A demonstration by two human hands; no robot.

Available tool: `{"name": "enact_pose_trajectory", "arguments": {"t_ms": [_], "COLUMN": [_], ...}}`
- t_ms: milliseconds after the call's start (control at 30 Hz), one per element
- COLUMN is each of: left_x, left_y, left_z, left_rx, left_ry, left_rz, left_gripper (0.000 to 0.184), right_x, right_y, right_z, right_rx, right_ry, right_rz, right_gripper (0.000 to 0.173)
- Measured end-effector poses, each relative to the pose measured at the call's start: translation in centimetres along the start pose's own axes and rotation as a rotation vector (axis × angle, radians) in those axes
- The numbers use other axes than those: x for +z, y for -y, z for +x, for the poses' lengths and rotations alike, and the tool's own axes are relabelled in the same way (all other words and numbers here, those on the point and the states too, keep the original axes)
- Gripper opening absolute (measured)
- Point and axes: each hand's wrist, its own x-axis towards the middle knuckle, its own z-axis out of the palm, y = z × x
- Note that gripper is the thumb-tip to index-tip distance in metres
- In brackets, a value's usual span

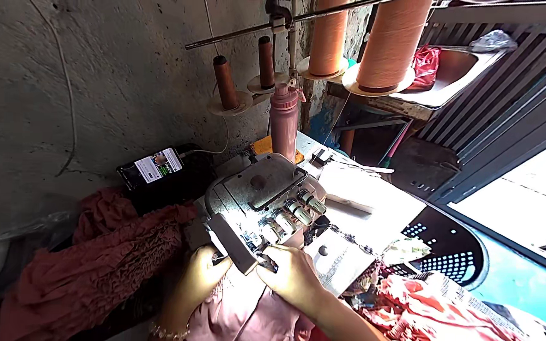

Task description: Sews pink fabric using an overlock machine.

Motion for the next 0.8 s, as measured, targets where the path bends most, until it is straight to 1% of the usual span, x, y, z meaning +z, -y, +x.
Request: {"name": "enact_pose_trajectory", "arguments": {"t_ms": [133, 267, 333, 600, 800], "left_x": [1.0, 2.1, 2.4, 2.2, 2.4], "left_y": [-0.4, 0.3, 0.8, 0.6, 0.7], "left_z": [-0.1, 0.1, 0.3, 0.8, 0.7], "left_rx": [-0.019, -0.081, -0.079, -0.053, -0.022], "left_ry": [-0.153, -0.292, -0.34, -0.356, -0.38], "left_rz": [0.085, 0.18, 0.181, 0.191, 0.199], "left_gripper": [0.035, 0.047, 0.047, 0.04, 0.034], "right_x": [-0.1, 0.0, 0.1, 0.1, 0.5], "right_y": [0.0, -0.1, -0.1, -0.3, -0.9], "right_z": [-0.1, -0.1, -0.2, -0.2, -0.8], "right_rx": [0.009, -0.001, -0.006, -0.033, -0.082], "right_ry": [0.004, -0.009, -0.007, -0.009, -0.043], "right_rz": [-0.002, -0.017, -0.019, -0.01, 0.08], "right_gripper": [0.022, 0.022, 0.022, 0.021, 0.017]}}
